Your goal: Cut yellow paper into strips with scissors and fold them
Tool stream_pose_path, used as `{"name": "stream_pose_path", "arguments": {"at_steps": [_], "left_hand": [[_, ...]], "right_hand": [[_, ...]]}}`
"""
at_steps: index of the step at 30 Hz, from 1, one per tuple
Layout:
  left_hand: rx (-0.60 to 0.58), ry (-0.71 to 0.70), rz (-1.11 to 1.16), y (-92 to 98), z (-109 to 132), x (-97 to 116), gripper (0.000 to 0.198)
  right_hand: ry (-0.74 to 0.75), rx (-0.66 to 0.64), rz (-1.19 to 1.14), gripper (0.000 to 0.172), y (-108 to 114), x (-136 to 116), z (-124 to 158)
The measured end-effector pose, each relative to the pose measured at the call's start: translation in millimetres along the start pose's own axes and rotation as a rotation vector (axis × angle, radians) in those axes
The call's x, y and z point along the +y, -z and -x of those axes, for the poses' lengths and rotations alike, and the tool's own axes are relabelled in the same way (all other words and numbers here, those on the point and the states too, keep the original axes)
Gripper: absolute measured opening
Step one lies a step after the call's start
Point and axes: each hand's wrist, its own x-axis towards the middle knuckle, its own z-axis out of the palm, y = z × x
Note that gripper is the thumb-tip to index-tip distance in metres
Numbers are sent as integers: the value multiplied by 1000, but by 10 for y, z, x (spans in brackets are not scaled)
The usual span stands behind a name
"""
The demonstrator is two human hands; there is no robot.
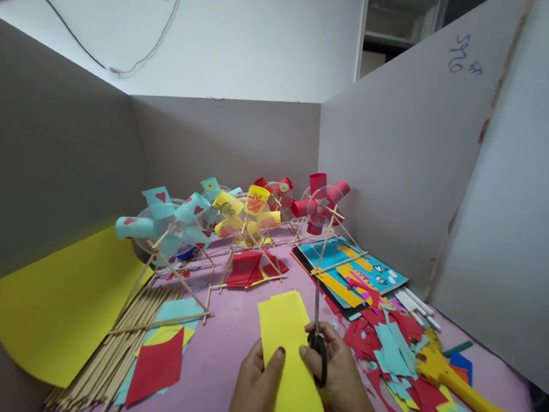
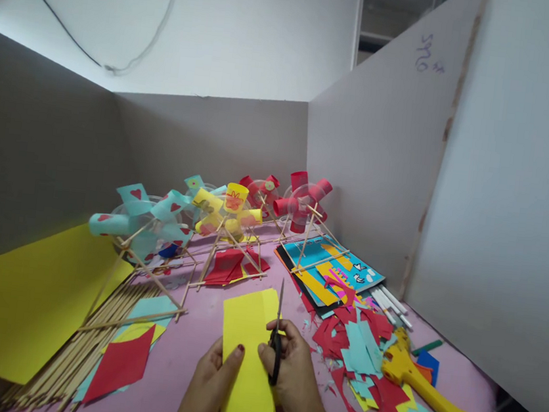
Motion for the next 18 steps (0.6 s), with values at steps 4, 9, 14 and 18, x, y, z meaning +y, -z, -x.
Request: {"name": "stream_pose_path", "arguments": {"at_steps": [4,9,14,18], "left_hand": [[156,17,85,113,-70,74,31],[347,59,134,432,-198,290,15],[337,172,178,560,-285,331,11],[304,153,193,502,-285,263,9]], "right_hand": [[83,113,342,35,106,20,-120],[103,227,787,40,351,-50,-252],[54,283,1271,36,506,-89,-298],[22,258,1492,24,523,-94,-286]]}}
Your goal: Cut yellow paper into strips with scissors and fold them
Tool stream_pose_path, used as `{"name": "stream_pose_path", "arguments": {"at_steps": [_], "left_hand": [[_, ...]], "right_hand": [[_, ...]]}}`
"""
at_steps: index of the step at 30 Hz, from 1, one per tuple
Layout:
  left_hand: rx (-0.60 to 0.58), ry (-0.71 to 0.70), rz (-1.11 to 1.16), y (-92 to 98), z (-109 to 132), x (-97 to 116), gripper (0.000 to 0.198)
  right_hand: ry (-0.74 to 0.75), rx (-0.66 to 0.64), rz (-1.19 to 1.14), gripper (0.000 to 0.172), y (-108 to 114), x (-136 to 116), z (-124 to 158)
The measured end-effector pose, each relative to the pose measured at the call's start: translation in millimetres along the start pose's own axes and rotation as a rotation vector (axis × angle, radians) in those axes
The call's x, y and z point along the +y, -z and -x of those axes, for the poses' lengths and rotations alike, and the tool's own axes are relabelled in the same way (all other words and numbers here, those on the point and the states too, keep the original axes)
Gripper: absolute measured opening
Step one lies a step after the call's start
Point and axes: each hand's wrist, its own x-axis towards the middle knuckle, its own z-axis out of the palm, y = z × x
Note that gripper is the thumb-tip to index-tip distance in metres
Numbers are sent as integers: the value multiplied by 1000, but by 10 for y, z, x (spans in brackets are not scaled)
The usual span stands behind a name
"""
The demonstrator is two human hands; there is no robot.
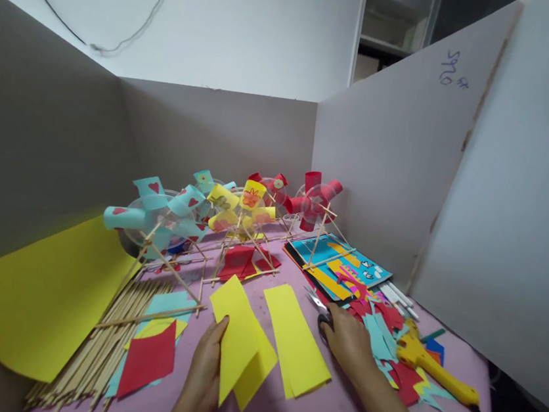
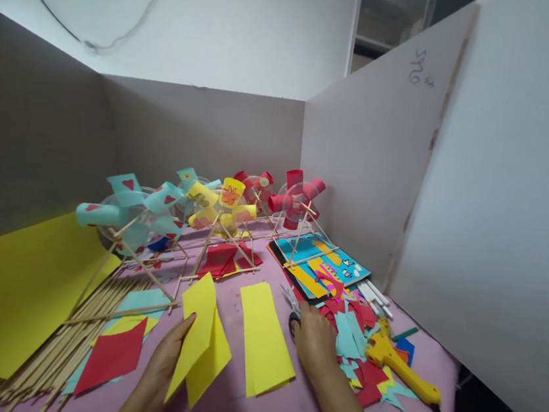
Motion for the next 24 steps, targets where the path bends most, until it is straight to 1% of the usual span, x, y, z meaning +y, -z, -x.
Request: {"name": "stream_pose_path", "arguments": {"at_steps": [5,8,10,13,17,21,24], "left_hand": [[-39,-58,-3,-44,33,-68,9],[-68,-87,-12,-53,47,-91,12],[-80,-106,-12,-52,52,-101,16],[-60,-134,6,-40,47,-98,16],[-9,-143,43,-13,27,-56,11],[-1,-99,60,0,11,-17,11],[-5,-92,62,3,3,-27,11]], "right_hand": [[53,29,136,18,48,-49,41],[83,48,154,23,67,-108,83],[97,19,155,28,63,-164,137],[102,-37,167,31,50,-267,251],[120,-24,175,37,51,-376,361],[129,-69,168,32,33,-375,357],[124,-88,168,30,2,-346,343]]}}
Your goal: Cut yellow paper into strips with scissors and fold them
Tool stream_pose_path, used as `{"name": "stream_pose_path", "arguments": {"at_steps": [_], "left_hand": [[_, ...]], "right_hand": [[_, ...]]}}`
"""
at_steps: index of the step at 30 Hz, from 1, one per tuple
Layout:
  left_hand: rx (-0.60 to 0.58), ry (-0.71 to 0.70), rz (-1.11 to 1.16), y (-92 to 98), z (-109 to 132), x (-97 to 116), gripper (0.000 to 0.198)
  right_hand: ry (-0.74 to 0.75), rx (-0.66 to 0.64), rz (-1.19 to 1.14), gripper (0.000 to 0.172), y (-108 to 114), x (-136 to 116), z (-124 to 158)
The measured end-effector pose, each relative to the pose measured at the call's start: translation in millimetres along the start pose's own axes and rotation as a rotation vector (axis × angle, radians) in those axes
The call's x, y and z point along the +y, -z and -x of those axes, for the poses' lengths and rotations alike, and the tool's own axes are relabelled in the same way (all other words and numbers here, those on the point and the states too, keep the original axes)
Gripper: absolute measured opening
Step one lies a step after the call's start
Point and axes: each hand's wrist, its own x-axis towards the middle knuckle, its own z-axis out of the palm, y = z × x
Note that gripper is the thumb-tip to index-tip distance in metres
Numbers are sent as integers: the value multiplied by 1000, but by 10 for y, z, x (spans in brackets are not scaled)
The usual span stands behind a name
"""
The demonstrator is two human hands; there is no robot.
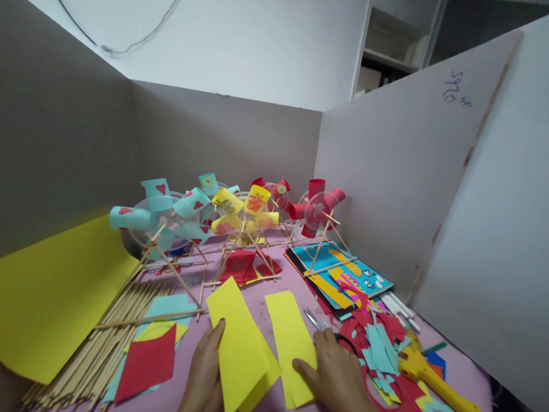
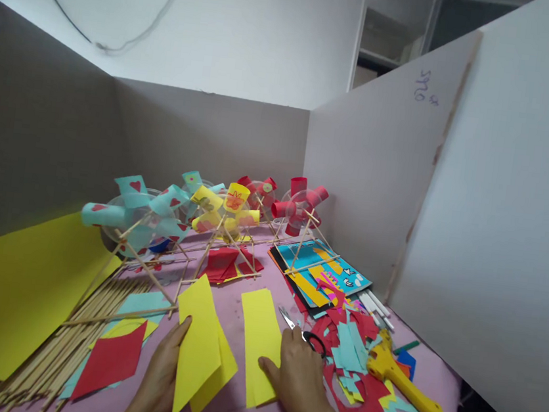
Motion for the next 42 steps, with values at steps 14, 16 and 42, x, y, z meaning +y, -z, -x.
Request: {"name": "stream_pose_path", "arguments": {"at_steps": [14,16,42], "left_hand": [[-55,-52,-35,35,-41,-85,16],[-81,-40,-36,44,-38,-90,18],[-316,-71,-277,-82,178,-369,31]], "right_hand": [[-70,-25,-243,16,-178,115,-56],[-57,-12,-352,8,-213,137,-83],[103,-392,-1912,43,-486,-229,24]]}}
